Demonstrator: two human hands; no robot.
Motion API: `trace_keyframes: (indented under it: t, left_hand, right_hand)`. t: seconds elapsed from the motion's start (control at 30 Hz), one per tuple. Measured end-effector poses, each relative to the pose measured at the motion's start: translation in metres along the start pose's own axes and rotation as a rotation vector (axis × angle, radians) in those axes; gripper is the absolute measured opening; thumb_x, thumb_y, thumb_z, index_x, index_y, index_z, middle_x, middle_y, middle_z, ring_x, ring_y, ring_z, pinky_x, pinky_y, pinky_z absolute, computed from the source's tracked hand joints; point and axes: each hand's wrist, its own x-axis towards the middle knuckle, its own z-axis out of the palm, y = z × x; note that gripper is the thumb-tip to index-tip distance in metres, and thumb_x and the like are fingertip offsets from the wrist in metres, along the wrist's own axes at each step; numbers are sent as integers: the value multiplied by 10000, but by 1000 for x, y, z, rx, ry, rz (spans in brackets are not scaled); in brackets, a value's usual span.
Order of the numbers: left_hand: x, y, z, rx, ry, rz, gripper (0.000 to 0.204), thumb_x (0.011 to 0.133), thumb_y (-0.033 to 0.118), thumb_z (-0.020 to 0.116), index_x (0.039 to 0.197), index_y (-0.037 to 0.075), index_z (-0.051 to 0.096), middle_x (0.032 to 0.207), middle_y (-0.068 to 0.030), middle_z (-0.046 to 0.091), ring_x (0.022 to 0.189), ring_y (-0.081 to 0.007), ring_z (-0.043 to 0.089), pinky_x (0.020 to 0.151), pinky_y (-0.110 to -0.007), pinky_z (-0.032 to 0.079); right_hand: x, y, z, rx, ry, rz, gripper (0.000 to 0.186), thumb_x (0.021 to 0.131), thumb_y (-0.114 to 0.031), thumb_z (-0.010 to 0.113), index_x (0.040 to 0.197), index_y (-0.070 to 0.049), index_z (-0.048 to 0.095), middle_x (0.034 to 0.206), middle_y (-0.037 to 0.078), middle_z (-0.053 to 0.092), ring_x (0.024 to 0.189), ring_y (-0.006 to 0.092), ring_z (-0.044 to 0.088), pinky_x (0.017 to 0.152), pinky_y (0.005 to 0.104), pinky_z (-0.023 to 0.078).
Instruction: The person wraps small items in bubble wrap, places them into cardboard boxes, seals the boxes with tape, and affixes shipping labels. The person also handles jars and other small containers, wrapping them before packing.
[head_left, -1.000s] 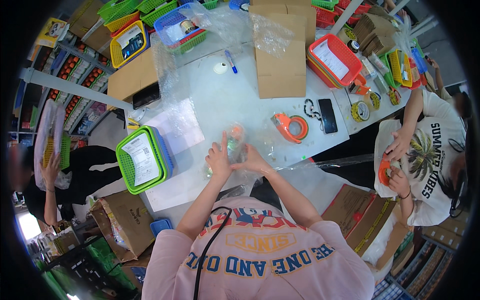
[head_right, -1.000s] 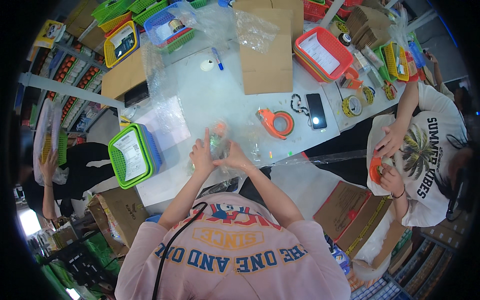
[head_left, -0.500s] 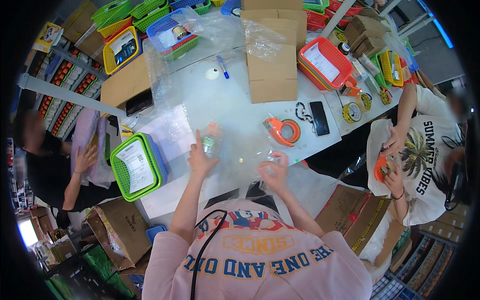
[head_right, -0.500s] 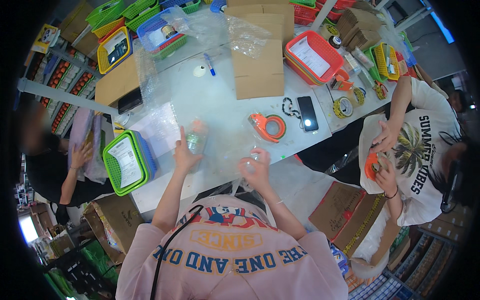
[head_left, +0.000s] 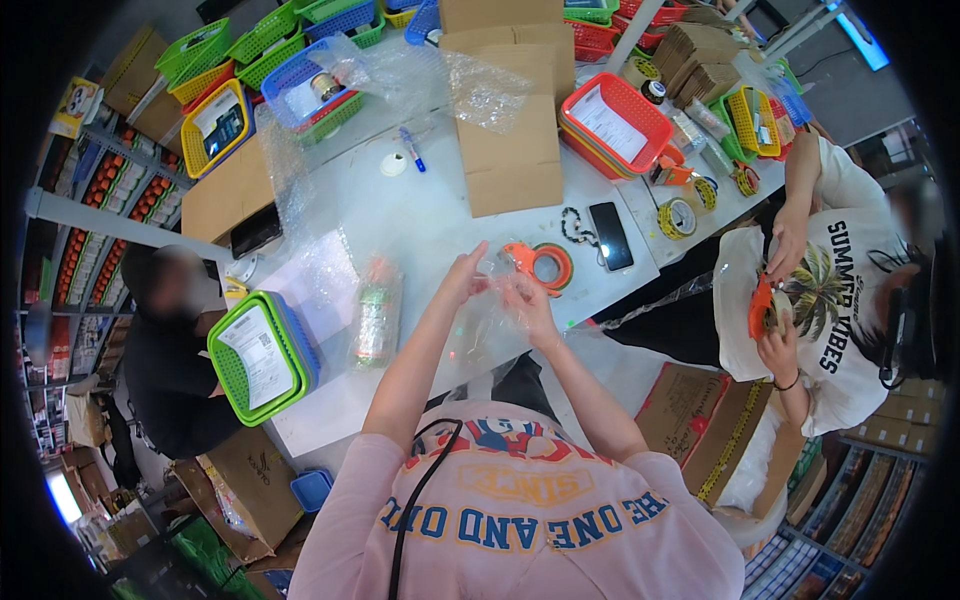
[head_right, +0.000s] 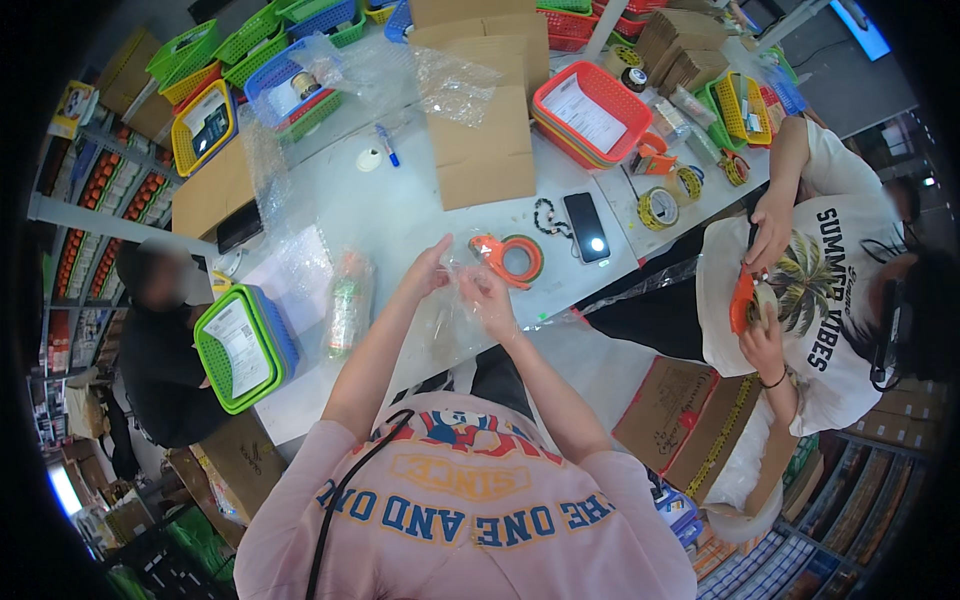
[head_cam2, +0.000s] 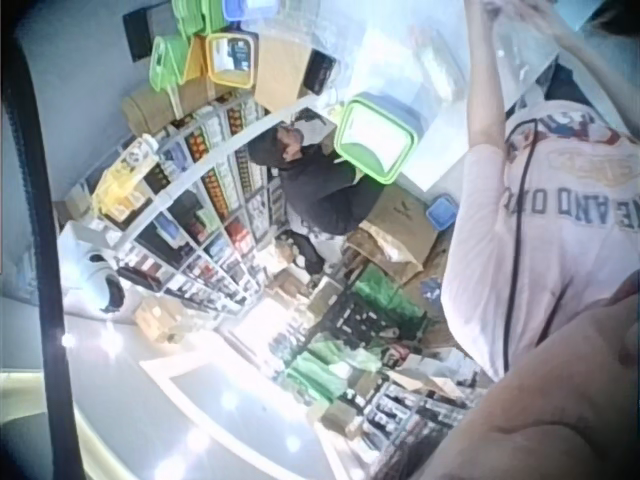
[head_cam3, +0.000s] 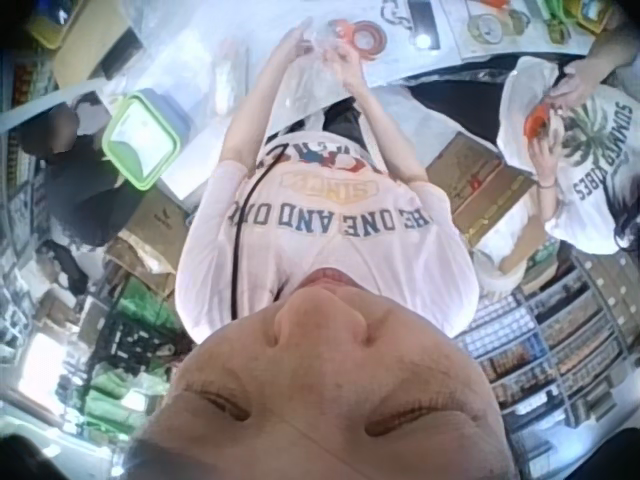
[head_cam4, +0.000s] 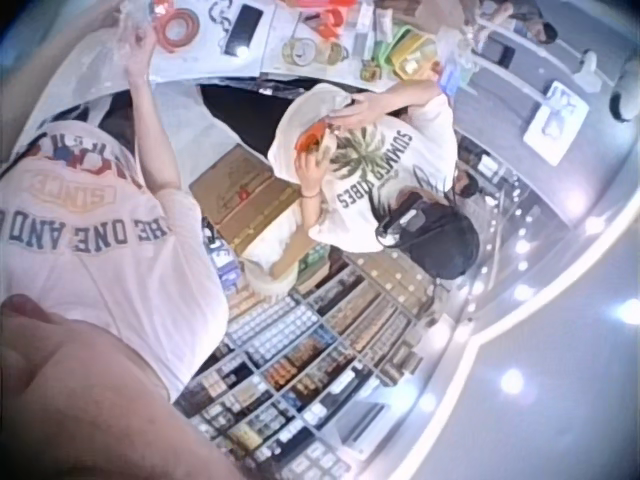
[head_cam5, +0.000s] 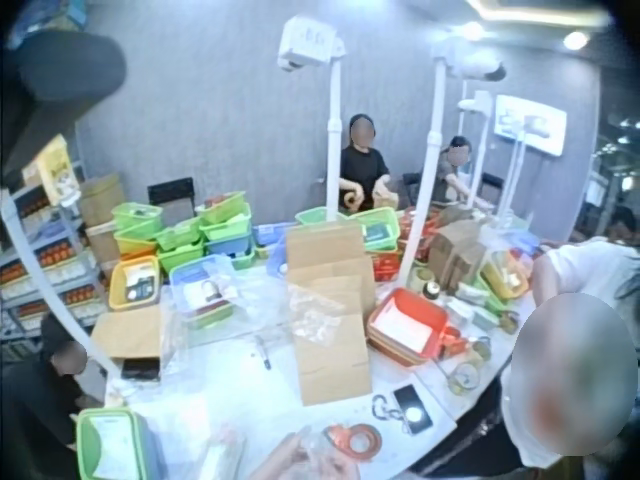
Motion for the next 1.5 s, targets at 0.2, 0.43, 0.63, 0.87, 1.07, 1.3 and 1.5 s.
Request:
trace_keyframes:
  t: [0.2,0.43,0.63,0.87,1.07,1.3,1.5]
  left_hand:
    - [-11,48,38,173,155,386,639,779,21,586,1361,20,324,1053,-173,558,598,-188,614,556,-261,474]
    - [-44,63,86,642,-175,673,954,682,266,763,1444,73,222,1189,-161,539,690,-175,610,657,-292,502]
    - [-26,87,91,809,-378,554,934,649,240,781,1420,54,288,1159,-145,572,809,-188,607,747,-309,484]
    - [9,82,84,715,-522,321,660,735,290,687,1296,18,469,1018,-98,627,845,-181,603,757,-298,472]
    - [-42,87,131,1406,-102,707,546,723,416,696,1122,50,627,844,-164,662,799,-264,644,732,-350,488]
    - [3,92,83,1092,3,671,340,809,358,657,998,77,682,911,-118,681,813,-224,645,734,-324,486]
    - [41,112,81,994,-112,627,337,832,356,640,1006,71,681,925,-95,687,845,-187,644,771,-309,478]
  right_hand:
    - [45,1,-55,263,133,-167,448,977,-453,368,965,-35,530,761,-2,525,711,107,533,608,264,445]
    - [90,-48,-62,73,307,114,678,921,-630,290,850,-24,585,722,40,564,668,129,544,597,273,437]
    - [103,-50,-65,-198,297,149,719,901,-641,330,828,-3,652,727,79,634,669,166,581,605,310,459]
    - [117,-81,-87,-474,412,279,725,876,-636,382,739,6,690,786,172,652,734,264,634,661,366,468]
    - [124,-39,-99,-1337,704,-31,665,883,-588,397,1025,16,636,862,185,600,741,347,592,681,384,470]
    - [68,8,-140,557,-48,460,568,946,-507,341,1067,-12,590,768,88,596,653,181,560,617,301,460]
    - [14,45,-105,-442,604,-9,414,901,-404,516,1011,-7,561,784,65,579,708,141,573,695,292,449]
